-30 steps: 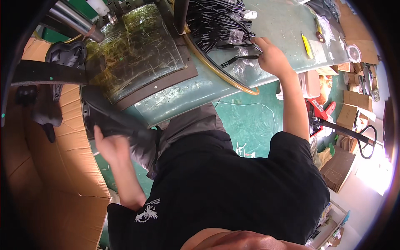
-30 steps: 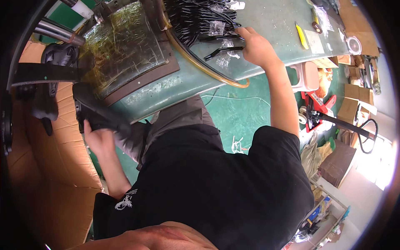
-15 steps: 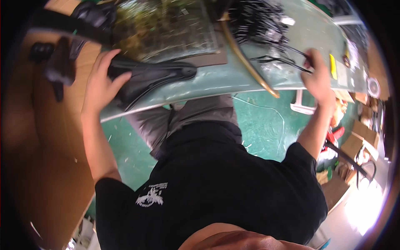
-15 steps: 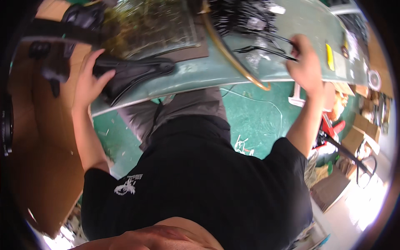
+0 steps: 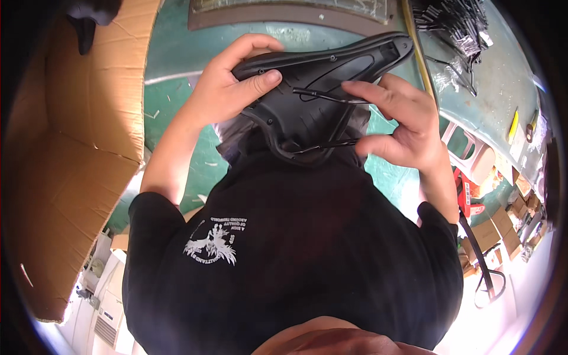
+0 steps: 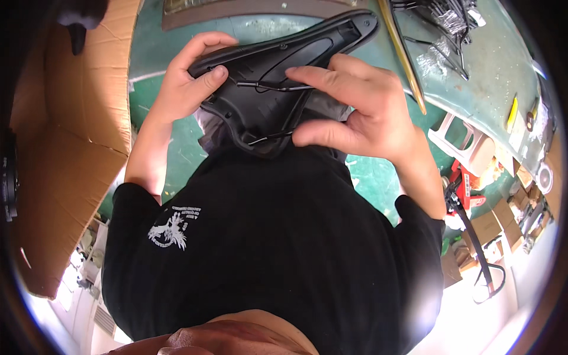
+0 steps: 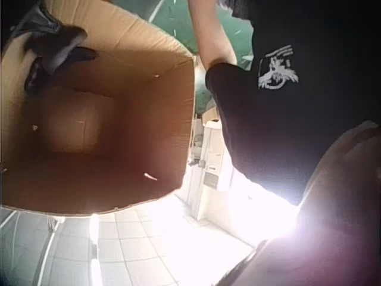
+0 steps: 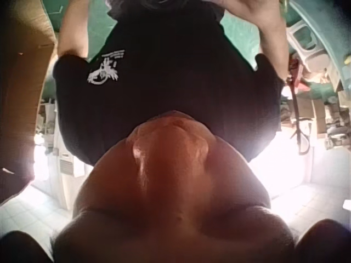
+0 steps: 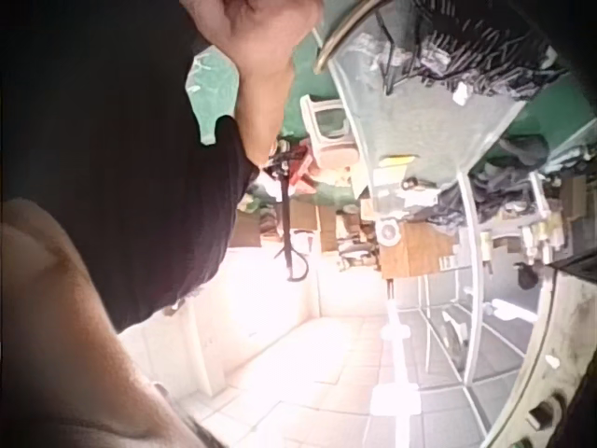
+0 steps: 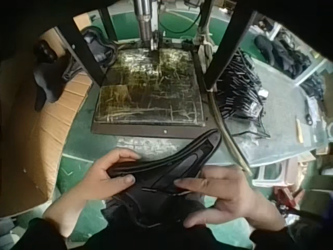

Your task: Assembling bicycle seats by attaching rails to seat cushions using a specialized press machine.

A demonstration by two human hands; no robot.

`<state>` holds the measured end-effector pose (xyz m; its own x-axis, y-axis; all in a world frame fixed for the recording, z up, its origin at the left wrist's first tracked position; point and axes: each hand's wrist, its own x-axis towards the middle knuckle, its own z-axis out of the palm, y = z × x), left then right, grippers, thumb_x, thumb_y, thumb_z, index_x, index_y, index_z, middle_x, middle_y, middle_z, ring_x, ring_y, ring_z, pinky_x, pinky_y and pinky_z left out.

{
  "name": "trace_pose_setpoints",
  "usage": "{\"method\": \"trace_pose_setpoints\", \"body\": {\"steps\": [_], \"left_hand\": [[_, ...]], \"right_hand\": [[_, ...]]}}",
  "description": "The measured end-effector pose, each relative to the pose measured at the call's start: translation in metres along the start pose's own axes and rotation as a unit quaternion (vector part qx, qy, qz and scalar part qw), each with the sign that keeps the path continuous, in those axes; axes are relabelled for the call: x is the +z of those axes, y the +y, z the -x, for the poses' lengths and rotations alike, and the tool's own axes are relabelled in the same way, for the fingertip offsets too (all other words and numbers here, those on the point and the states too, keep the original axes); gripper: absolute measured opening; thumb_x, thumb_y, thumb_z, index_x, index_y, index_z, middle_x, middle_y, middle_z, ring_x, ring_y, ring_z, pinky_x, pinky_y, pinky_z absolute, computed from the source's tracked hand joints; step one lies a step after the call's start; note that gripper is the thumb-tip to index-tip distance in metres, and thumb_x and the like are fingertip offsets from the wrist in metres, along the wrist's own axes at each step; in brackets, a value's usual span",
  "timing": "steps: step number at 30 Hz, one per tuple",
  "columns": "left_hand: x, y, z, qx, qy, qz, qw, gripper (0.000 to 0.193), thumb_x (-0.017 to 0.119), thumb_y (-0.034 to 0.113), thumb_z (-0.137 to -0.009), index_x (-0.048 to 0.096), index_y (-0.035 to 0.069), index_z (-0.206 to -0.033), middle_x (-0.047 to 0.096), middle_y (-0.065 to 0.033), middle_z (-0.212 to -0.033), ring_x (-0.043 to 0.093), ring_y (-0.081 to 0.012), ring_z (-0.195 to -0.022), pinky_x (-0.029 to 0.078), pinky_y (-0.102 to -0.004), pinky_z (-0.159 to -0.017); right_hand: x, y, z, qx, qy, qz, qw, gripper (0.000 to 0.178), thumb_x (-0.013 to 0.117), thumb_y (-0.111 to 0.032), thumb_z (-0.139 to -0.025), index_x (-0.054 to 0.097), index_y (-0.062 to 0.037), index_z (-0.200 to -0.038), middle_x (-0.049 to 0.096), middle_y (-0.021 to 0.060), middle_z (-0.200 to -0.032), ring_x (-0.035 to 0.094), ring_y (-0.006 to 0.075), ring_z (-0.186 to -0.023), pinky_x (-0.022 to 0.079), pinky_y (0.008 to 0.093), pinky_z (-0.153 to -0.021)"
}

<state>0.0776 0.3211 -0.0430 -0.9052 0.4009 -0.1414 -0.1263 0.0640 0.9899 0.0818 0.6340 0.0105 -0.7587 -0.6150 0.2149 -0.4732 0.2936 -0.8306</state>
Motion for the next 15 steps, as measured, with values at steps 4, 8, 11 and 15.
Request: {"method": "trace_pose_setpoints", "body": {"steps": [4, 8, 11, 15], "left_hand": [[-0.001, -0.017, 0.017, 0.057, -0.018, -0.016, 0.998, 0.04, 0.068, 0.029, -0.106, 0.065, 0.003, -0.137, 0.069, -0.0044, -0.125, 0.062, -0.0113, -0.115, 0.049, -0.0282, -0.102], [-0.005, -0.015, 0.028, 0.026, -0.04, 0.047, 0.998, 0.044, 0.058, 0.034, -0.11, 0.063, 0.003, -0.141, 0.067, -0.0053, -0.129, 0.061, -0.0132, -0.119, 0.049, -0.0287, -0.102], [-0.006, -0.012, 0.033, -0.041, -0.048, 0.053, 0.997, 0.062, 0.054, 0.049, -0.108, 0.059, -0.002, -0.142, 0.066, -0.0117, -0.135, 0.062, -0.02, -0.128, 0.045, -0.033, -0.11], [-0.01, -0.014, 0.037, -0.044, -0.074, 0.069, 0.994, 0.069, 0.06, 0.051, -0.099, 0.057, -0.002, -0.143, 0.066, -0.0138, -0.134, 0.061, -0.022, -0.128, 0.044, -0.0342, -0.112]], "right_hand": [[0.018, 0.004, 0.001, -0.017, -0.02, 0.058, 0.998, 0.026, 0.077, -0.008, -0.091, 0.079, 0.0027, -0.114, 0.05, 0.0059, -0.068, 0.047, 0.0164, -0.054, 0.035, 0.0318, -0.049], [0.027, 0.008, -0.002, -0.033, 0.004, 0.092, 0.995, 0.02, 0.082, -0.01, -0.087, 0.082, -0.0042, -0.106, 0.05, 0.0038, -0.063, 0.05, 0.0176, -0.05, 0.039, 0.0337, -0.046], [0.028, 0.004, -0.005, -0.043, -0.011, 0.101, 0.994, 0.022, 0.084, -0.011, -0.085, 0.082, -0.0054, -0.105, 0.05, 0.0035, -0.064, 0.049, 0.0178, -0.05, 0.039, 0.0337, -0.045], [0.029, 0.0, -0.012, -0.078, -0.037, 0.131, 0.988, 0.022, 0.086, -0.013, -0.08, 0.081, -0.007, -0.101, 0.049, 0.0028, -0.066, 0.05, 0.0194, -0.051, 0.04, 0.0344, -0.046]]}}
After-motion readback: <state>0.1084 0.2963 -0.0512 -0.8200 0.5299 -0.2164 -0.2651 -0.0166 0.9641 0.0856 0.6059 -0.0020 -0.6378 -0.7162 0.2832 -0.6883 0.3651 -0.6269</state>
